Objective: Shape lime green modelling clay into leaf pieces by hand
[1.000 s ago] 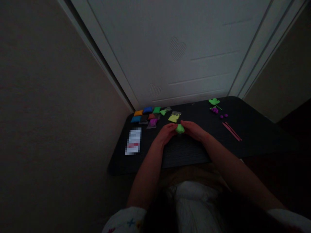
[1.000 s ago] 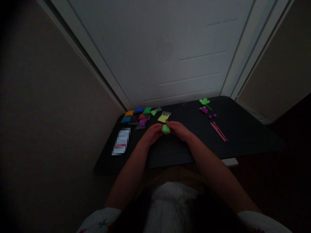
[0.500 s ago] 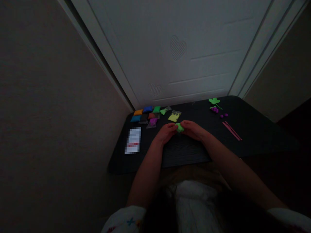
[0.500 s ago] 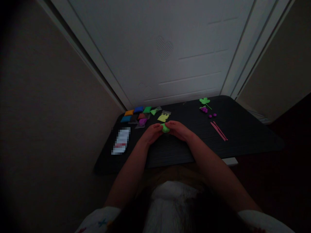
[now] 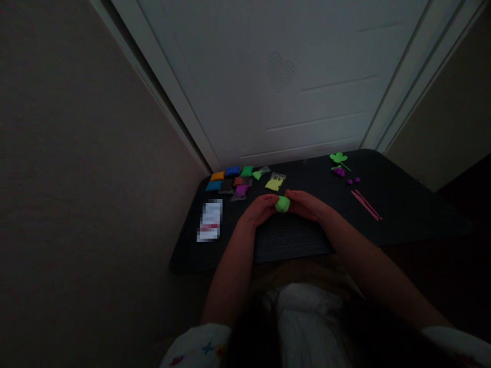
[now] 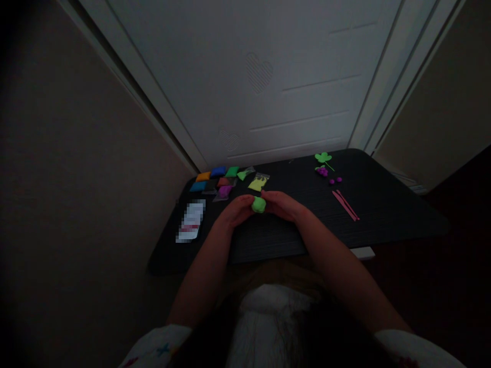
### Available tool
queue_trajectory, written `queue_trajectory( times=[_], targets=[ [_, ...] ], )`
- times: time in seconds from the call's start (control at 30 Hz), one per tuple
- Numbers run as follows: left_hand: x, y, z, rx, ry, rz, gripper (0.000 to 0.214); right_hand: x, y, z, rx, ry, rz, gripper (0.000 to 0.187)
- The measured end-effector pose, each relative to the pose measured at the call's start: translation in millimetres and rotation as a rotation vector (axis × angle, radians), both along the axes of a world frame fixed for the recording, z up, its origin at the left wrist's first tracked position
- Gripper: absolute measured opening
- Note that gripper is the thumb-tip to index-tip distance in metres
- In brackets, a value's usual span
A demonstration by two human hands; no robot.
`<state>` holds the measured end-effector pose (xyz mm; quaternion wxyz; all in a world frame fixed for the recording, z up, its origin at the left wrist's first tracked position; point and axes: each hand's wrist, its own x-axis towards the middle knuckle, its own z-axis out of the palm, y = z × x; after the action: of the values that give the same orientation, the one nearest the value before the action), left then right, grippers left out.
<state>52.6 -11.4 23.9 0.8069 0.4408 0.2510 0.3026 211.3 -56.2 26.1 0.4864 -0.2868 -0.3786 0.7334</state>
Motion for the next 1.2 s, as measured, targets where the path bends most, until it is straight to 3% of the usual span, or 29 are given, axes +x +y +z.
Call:
queue_trajectory(
  times=[0.23, 0.47, 0.7, 0.87, 1.2],
  targets=[
    [0.7, -0.6, -0.6, 0.008, 0.011, 0.011, 0.011, -0.7, 0.5, -2.1, 0.027, -0.108, -0.013, 0.013],
    [3.4, 0.9, -2.0, 0.011, -0.015, 0.048, 0.019, -1.3, 2.3, -2.7, 0.010, -0.072, -0.022, 0.017],
    [5.0, 1.8, -3.1, 0.027, -0.048, 0.113, 0.015, -0.9, 7.3, -7.3, 0.061, -0.141, -0.118, 0.013],
    [4.1, 1.3, -4.0, 0.011, -0.009, 0.043, 0.014, 0.5, 6.9, -5.1, 0.052, -0.073, -0.178, 0.013],
    [3.5, -1.0, -3.9, 0.018, 0.027, -0.020, 0.023, -0.9, 7.4, -6.3, 0.053, -0.062, -0.167, 0.015]
  ],
)
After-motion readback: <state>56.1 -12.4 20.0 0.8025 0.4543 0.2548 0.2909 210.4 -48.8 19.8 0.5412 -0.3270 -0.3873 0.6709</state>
